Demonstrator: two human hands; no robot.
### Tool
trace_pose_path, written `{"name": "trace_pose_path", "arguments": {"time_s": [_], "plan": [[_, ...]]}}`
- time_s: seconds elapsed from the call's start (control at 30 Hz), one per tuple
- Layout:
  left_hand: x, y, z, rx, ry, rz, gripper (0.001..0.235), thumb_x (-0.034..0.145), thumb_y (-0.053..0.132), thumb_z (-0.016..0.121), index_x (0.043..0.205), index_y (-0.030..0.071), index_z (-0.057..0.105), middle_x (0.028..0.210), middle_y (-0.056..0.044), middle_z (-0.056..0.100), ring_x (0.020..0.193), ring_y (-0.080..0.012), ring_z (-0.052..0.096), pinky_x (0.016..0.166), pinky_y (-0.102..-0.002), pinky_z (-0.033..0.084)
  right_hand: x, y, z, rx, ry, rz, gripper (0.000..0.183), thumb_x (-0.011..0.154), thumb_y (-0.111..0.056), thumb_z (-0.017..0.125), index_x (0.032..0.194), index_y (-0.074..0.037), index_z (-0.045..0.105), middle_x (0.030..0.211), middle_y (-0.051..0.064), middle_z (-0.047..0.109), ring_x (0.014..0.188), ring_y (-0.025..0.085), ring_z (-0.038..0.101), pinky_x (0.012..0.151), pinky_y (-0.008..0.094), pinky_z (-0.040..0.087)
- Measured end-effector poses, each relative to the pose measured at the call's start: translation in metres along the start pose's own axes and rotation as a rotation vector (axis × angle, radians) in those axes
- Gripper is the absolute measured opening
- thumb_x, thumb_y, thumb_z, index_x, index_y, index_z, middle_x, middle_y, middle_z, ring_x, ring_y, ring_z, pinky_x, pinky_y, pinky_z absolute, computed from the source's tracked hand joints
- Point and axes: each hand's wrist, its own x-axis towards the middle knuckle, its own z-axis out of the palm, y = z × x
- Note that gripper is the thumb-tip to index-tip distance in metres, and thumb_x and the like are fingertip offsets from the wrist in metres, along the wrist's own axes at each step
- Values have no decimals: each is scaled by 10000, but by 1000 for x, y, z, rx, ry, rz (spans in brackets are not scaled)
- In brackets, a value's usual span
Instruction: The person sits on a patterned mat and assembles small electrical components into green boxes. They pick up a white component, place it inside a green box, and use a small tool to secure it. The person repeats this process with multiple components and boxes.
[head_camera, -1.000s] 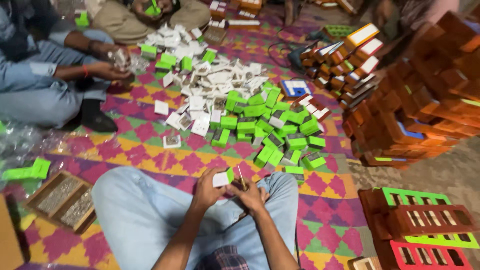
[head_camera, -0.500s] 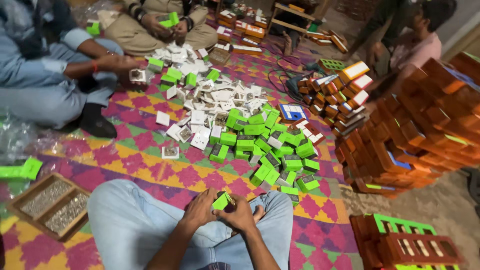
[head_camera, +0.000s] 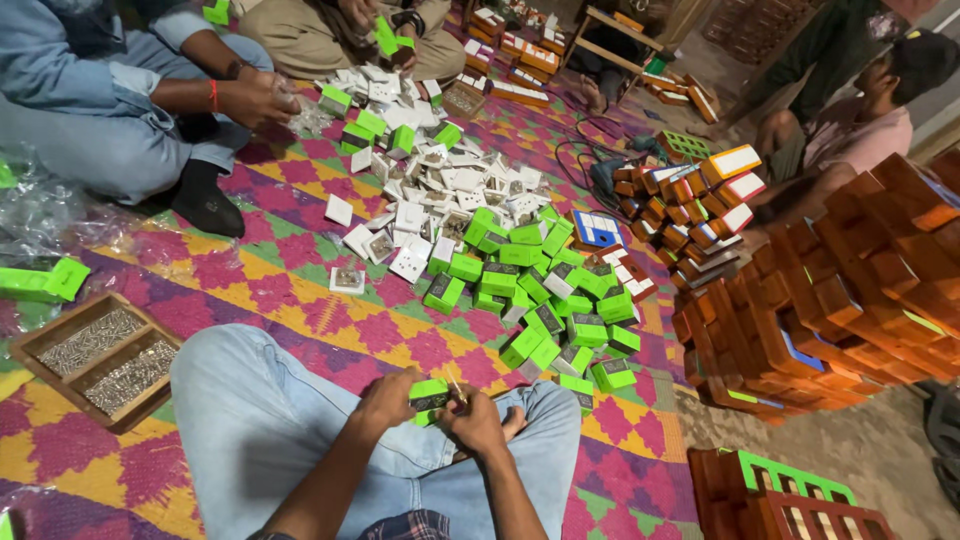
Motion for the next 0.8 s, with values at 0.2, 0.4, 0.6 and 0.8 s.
{"name": "trace_pose_path", "arguments": {"time_s": [0.2,0.4,0.6,0.8], "plan": [[2,-16,3,28,-31,-166,452,667,89,846,1086,99,676,1003,-148,760,1014,-348,718,868,-464,567,5,12,6,-60,40,-97,637,688,-206,877,1268,-43,672,1039,145,757,923,235,740,812,349,572],[14,-28,21,-165,74,-197,391,815,163,782,1177,106,647,1013,-154,757,973,-340,735,851,-441,579,7,17,6,-113,45,-87,816,675,-229,905,1386,-45,548,1143,190,724,1029,310,711,882,383,553],[28,-38,37,-278,213,-73,302,836,113,726,1129,74,663,988,-148,777,960,-323,747,838,-417,585,10,9,4,-132,8,-10,779,672,-242,894,1365,-71,582,1111,167,745,993,284,734,871,373,564],[23,-31,30,-329,46,-181,365,779,36,662,1137,84,713,1044,-139,752,943,-306,761,803,-407,621,5,-1,2,-38,3,25,705,699,-224,865,1340,-73,614,1065,135,764,955,243,741,855,355,567]]}}
